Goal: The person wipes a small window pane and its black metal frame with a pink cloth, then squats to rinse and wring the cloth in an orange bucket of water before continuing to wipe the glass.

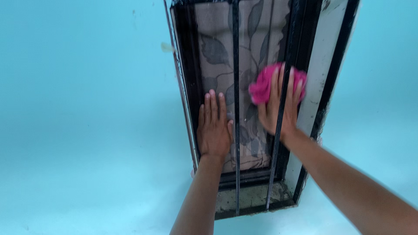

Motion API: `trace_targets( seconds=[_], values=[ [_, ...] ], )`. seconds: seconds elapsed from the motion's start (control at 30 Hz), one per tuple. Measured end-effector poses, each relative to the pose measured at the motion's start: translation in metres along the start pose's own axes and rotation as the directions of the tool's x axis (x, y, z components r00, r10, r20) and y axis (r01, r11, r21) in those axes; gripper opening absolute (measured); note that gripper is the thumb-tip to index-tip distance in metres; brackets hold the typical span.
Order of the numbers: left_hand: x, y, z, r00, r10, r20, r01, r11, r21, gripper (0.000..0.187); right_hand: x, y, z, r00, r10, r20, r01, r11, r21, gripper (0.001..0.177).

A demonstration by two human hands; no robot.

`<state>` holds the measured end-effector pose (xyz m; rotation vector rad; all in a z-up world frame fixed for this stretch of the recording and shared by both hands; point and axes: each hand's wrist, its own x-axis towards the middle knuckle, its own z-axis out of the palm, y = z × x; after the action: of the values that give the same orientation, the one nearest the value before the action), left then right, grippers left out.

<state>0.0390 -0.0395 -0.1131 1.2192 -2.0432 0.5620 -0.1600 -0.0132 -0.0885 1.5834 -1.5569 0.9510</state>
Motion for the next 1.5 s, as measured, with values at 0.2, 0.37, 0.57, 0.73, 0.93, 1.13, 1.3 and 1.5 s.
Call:
trace_targets(
  seconds=[0.2, 0.37, 0.57, 0.73, 0.93, 1.13, 1.3, 1.5],
  values=[
    [0.001, 0.002, 0.001, 1.000, -0.005, 0.012, 0.005, 0.997, 0.078, 0.073, 0.111, 0.013, -0.031, 0.996, -0.065, -0.053, 0.064, 0.998, -0.009, 0.084],
    [-0.001, 0.002, 0.001, 0.998, -0.027, 0.048, 0.026, 0.999, 0.036, 0.072, 0.043, -0.010, 0.003, 0.938, -0.346, -0.010, 0.346, 0.938, 0.005, 0.088],
    [0.000, 0.008, 0.006, 0.998, -0.052, 0.022, 0.051, 0.998, 0.031, 0.069, 0.016, -0.007, 0.019, 0.851, -0.499, 0.164, 0.515, 0.854, -0.075, 0.074],
    [-0.002, 0.009, 0.005, 0.999, -0.046, 0.013, 0.046, 0.998, 0.041, 0.068, 0.092, 0.006, -0.020, 0.881, -0.461, 0.106, 0.471, 0.839, -0.272, 0.084],
    [0.000, 0.008, 0.011, 0.999, -0.045, 0.020, 0.044, 0.998, 0.038, 0.069, 0.170, 0.018, -0.039, 0.985, -0.171, -0.021, 0.168, 0.980, -0.108, 0.066],
    [-0.002, 0.010, 0.009, 0.998, -0.064, 0.015, 0.063, 0.998, 0.027, 0.068, 0.083, -0.001, 0.013, 0.966, -0.194, -0.168, 0.201, 0.979, 0.022, 0.083],
    [-0.008, 0.007, -0.013, 0.979, -0.088, -0.182, 0.035, 0.961, -0.274, 0.064, 0.009, -0.030, 0.020, 0.901, -0.420, 0.111, 0.401, 0.902, 0.158, 0.088],
    [0.012, 0.014, -0.047, 0.999, 0.045, -0.006, -0.043, 0.926, -0.375, 0.078, 0.017, -0.013, 0.006, 0.877, -0.426, 0.221, 0.347, 0.881, 0.322, 0.097]
  ],
)
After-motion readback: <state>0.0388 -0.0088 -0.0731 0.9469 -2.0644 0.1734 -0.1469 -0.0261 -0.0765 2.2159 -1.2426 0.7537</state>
